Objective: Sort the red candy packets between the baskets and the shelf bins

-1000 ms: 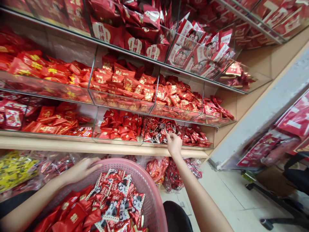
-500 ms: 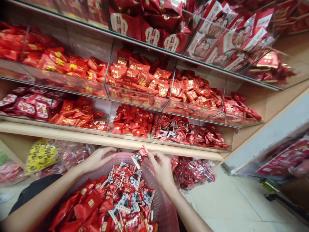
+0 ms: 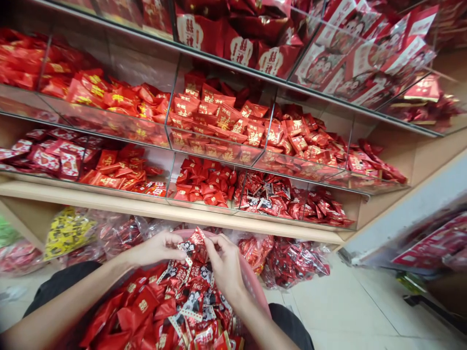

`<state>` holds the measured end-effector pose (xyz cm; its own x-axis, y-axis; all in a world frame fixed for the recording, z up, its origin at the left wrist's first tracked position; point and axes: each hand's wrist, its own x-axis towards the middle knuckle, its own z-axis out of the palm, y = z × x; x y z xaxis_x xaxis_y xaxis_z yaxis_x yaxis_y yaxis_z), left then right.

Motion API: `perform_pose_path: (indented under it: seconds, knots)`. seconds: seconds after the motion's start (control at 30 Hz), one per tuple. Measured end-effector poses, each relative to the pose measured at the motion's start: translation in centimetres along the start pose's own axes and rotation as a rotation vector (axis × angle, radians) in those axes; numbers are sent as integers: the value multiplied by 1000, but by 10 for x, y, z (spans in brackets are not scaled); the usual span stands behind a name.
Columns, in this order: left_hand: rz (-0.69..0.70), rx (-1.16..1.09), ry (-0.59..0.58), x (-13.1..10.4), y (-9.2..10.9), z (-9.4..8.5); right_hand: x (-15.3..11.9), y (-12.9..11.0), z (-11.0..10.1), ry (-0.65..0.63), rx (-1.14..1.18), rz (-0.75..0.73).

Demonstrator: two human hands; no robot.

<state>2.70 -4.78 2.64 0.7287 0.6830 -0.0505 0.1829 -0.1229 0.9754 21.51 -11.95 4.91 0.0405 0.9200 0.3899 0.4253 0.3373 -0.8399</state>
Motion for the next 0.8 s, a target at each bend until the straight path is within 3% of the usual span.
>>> perform_pose_path:
  seconds: [0.23,0.43,0.8]
  knots:
    - [-12,-76,-63,-2,0,1,-4,0,-8,-4,-73,-9]
    - [-10,56,-99,-2,-1,-2,-7,6,-15,-96,-109,-2]
    - [34,35,77,5,-2,-7,-4,31,-6,-50,223,236]
